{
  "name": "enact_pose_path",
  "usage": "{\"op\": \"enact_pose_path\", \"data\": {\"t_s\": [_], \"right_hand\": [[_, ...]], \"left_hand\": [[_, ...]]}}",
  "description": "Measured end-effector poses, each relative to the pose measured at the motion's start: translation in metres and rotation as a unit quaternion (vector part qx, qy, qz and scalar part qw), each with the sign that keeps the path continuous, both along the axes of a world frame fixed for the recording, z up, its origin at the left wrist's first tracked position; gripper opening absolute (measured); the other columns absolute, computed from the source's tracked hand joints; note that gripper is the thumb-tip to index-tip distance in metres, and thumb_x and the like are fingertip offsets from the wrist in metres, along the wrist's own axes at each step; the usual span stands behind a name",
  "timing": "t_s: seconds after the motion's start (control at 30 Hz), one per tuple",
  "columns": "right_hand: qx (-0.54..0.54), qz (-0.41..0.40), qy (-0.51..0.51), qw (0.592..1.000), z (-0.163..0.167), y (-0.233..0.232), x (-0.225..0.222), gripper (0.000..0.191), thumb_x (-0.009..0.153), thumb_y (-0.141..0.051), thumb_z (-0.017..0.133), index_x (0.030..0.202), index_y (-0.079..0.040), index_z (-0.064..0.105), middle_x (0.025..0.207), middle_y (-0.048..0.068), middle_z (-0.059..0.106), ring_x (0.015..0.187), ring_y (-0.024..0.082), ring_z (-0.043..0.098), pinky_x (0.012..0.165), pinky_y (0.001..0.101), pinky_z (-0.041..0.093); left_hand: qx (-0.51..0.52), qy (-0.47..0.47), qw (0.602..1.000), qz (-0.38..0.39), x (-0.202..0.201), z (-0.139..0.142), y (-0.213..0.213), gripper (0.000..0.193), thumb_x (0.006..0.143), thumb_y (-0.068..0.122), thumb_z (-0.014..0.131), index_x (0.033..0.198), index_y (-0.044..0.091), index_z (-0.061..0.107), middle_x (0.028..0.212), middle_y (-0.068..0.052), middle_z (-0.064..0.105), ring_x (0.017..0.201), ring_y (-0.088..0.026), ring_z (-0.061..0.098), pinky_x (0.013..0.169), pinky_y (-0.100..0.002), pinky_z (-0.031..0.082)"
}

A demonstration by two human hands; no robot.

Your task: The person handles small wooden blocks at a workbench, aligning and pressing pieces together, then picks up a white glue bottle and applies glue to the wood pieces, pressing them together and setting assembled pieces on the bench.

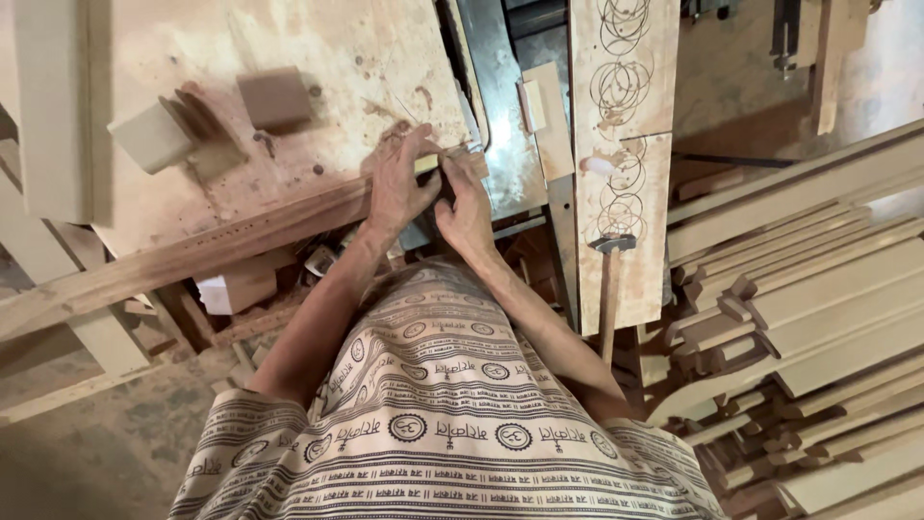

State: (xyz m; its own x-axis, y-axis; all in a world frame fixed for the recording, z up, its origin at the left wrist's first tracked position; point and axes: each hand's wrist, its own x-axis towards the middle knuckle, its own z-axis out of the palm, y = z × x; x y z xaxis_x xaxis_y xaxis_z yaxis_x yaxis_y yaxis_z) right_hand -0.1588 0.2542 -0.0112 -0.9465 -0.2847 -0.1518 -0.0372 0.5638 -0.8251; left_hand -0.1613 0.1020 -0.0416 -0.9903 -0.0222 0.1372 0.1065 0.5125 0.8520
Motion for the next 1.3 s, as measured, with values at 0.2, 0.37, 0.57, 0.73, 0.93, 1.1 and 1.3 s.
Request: {"op": "enact_pose_path", "data": {"t_s": [0.2, 0.37, 0.57, 0.73, 0.93, 1.1, 1.3], "right_hand": [[0.009, 0.004, 0.034, 0.999, 0.008, -0.004, 0.0, 0.068, 0.077, 0.008, 0.057, 0.145, 0.004, 0.051, 0.142, 0.027, 0.056, 0.134, 0.044, 0.054, 0.113, 0.0442, 0.046], [-0.02, -0.037, -0.059, 0.997, 0.009, -0.002, 0.004, 0.065, 0.078, 0.004, 0.061, 0.143, -0.001, 0.05, 0.144, 0.025, 0.053, 0.133, 0.041, 0.054, 0.104, 0.0419, 0.049], [-0.085, -0.071, -0.075, 0.991, 0.018, -0.004, -0.002, 0.063, 0.074, 0.009, 0.062, 0.137, 0.001, 0.057, 0.143, 0.023, 0.054, 0.137, 0.039, 0.052, 0.114, 0.0412, 0.042], [-0.155, -0.118, -0.203, 0.959, 0.03, -0.007, -0.011, 0.063, 0.072, 0.01, 0.057, 0.134, -0.001, 0.061, 0.137, 0.018, 0.058, 0.129, 0.032, 0.06, 0.108, 0.0365, 0.049], [-0.282, -0.097, -0.194, 0.935, 0.033, 0.005, -0.007, 0.075, 0.07, 0.017, 0.054, 0.142, -0.004, 0.053, 0.144, 0.015, 0.054, 0.136, 0.026, 0.051, 0.107, 0.0311, 0.043], [-0.209, -0.306, 0.002, 0.929, 0.038, 0.067, -0.007, 0.02, 0.099, 0.002, 0.063, 0.117, -0.005, 0.068, 0.123, 0.014, 0.075, 0.114, 0.023, 0.073, 0.096, 0.036, 0.064], [-0.059, -0.421, 0.129, 0.896, 0.034, 0.126, -0.046, 0.06, 0.082, -0.008, 0.079, 0.132, -0.001, 0.049, 0.122, 0.009, 0.05, 0.101, 0.02, 0.061, 0.082, 0.0304, 0.057]], "left_hand": [[-0.039, -0.006, 0.999, 0.015, -0.005, 0.004, 0.002, 0.074, 0.076, 0.005, 0.077, 0.145, 0.005, 0.049, 0.114, -0.005, 0.075, 0.112, -0.032, 0.066, 0.106, -0.048, 0.042], [-0.095, -0.06, 0.993, 0.018, -0.006, 0.003, 0.007, 0.058, 0.086, 0.013, 0.08, 0.138, 0.012, 0.056, 0.109, -0.003, 0.076, 0.106, -0.026, 0.069, 0.1, -0.042, 0.047], [-0.075, 0.002, 0.997, 0.006, -0.003, 0.003, 0.009, 0.069, 0.078, 0.011, 0.081, 0.14, 0.006, 0.053, 0.109, -0.002, 0.076, 0.106, -0.027, 0.067, 0.105, -0.046, 0.043], [-0.107, 0.017, 0.994, 0.026, -0.004, 0.009, 0.011, 0.064, 0.081, 0.015, 0.084, 0.138, 0.007, 0.055, 0.107, -0.001, 0.076, 0.106, -0.028, 0.066, 0.098, -0.044, 0.045], [-0.127, 0.041, 0.99, 0.045, -0.002, 0.012, 0.015, 0.056, 0.081, 0.015, 0.086, 0.131, 0.009, 0.06, 0.104, -0.005, 0.075, 0.107, -0.03, 0.066, 0.094, -0.043, 0.046], [-0.113, 0.055, 0.991, 0.051, 0.001, 0.008, 0.016, 0.054, 0.083, 0.011, 0.082, 0.131, 0.009, 0.058, 0.104, -0.001, 0.075, 0.114, -0.031, 0.066, 0.102, -0.044, 0.046], [-0.066, -0.027, 0.997, 0.023, 0.002, -0.007, 0.012, 0.06, 0.088, 0.012, 0.079, 0.142, 0.009, 0.052, 0.111, 0.002, 0.075, 0.106, -0.026, 0.065, 0.102, -0.043, 0.043]]}}
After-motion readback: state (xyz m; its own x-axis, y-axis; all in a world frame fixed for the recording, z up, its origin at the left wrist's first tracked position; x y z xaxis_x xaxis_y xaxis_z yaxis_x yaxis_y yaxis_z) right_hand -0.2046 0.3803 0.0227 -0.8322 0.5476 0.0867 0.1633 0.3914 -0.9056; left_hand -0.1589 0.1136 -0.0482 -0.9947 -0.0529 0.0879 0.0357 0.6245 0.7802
